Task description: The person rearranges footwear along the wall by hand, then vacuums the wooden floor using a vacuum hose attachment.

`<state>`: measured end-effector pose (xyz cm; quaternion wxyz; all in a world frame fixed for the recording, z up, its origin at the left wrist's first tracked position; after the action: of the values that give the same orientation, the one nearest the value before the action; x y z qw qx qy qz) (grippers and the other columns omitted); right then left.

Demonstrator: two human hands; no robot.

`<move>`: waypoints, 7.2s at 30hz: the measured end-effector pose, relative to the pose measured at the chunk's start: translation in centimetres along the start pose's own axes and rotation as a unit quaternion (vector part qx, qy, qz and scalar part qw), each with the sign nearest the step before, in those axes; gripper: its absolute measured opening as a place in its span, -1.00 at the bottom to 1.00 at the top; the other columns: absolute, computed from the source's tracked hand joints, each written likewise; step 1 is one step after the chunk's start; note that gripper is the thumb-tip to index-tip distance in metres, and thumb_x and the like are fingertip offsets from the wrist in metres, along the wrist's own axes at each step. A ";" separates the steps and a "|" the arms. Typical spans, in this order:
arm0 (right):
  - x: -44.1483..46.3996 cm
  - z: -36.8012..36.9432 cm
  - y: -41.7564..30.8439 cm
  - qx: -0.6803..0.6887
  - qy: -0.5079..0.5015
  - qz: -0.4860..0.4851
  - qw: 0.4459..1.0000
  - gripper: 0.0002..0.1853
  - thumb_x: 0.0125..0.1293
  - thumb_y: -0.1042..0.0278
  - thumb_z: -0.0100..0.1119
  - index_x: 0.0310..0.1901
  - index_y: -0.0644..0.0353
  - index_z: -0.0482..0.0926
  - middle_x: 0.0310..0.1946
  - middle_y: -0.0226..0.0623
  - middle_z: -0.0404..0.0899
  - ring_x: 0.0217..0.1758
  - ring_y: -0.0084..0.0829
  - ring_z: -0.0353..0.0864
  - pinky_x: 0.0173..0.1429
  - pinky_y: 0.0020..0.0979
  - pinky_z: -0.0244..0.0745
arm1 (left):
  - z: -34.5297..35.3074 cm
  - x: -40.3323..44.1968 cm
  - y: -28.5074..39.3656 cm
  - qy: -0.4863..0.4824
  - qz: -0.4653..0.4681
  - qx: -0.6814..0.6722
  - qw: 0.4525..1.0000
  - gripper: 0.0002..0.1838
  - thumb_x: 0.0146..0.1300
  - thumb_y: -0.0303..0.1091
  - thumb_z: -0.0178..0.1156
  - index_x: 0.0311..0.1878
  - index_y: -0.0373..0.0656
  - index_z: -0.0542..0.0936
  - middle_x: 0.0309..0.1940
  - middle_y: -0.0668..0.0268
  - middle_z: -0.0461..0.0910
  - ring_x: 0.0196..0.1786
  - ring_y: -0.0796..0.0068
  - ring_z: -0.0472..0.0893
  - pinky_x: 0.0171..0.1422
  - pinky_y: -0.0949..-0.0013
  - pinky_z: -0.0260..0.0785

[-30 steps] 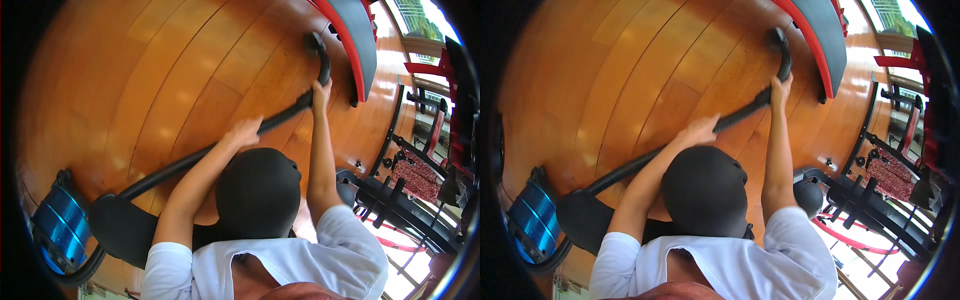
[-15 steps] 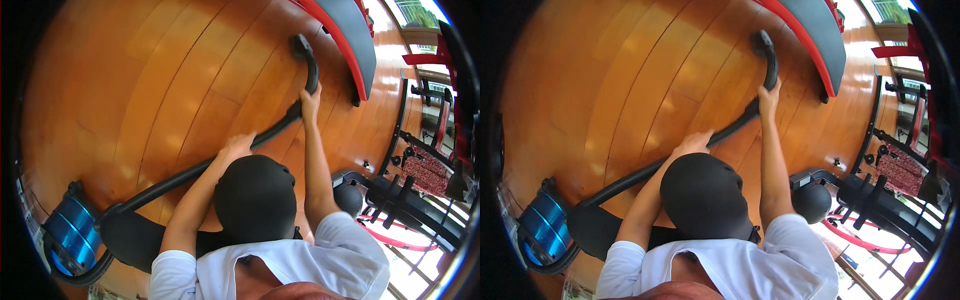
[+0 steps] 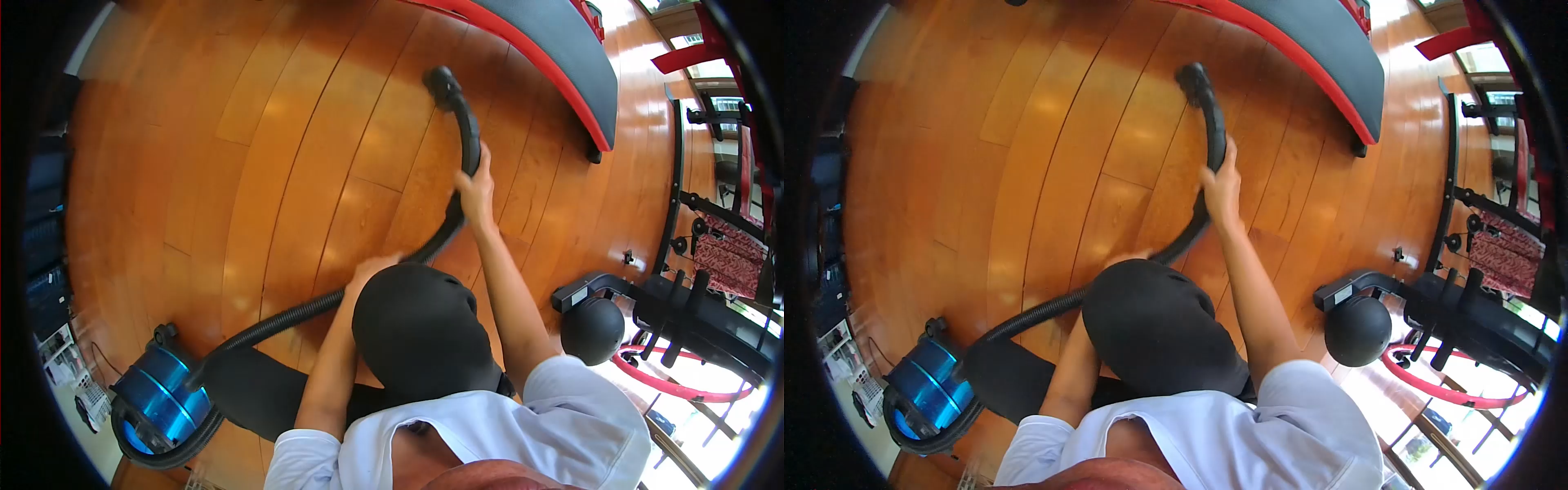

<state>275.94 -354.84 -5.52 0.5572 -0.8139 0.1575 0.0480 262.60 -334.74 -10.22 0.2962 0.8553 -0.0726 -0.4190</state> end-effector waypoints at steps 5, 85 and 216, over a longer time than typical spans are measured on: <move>16.7 3.2 0.0 0.003 0.115 -0.058 0.992 -0.27 0.06 0.35 0.09 0.35 0.10 0.19 -0.19 0.11 0.59 -0.44 -0.09 0.66 -0.28 -0.20 0.56 | -11.2 3.6 1.2 0.311 0.061 0.121 0.941 -0.47 0.08 -0.46 0.25 0.18 0.03 0.48 -0.22 0.09 0.65 -0.19 0.02 0.66 -0.11 0.03 0.52; 5.6 18.9 -13.1 0.106 -0.016 0.223 0.969 -0.54 0.12 0.40 0.12 0.08 0.25 0.28 -0.48 -0.27 0.42 -0.47 -0.42 0.48 -0.37 -0.35 0.44 | -21.2 2.8 -1.1 0.156 -0.080 -0.097 0.980 -0.09 0.17 -0.21 0.24 0.44 -0.36 -0.04 -0.35 -0.23 0.62 -0.30 -0.24 0.63 -0.24 -0.13 0.45; 22.5 52.4 -22.1 -0.123 -0.188 -0.069 0.972 -0.52 0.08 0.26 0.24 -0.09 0.47 0.37 -0.30 0.15 0.59 -0.26 -0.05 0.64 -0.18 -0.14 0.53 | -43.9 13.2 -26.1 0.471 0.017 -0.350 0.809 -0.26 -0.11 -0.32 0.49 0.13 -0.29 0.32 -0.17 0.00 0.60 -0.07 0.03 0.63 -0.03 0.15 0.47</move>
<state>309.20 -303.85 -11.11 0.4746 -0.8614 -0.0140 0.1802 301.12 -298.82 -13.10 0.5806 0.7846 0.2132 0.0432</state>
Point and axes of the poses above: each hand's wrist, its own x-axis towards the middle knuckle, its own z-axis out of the palm, y = z × x, the point moved 2 cm from there along x, towards the middle knuckle
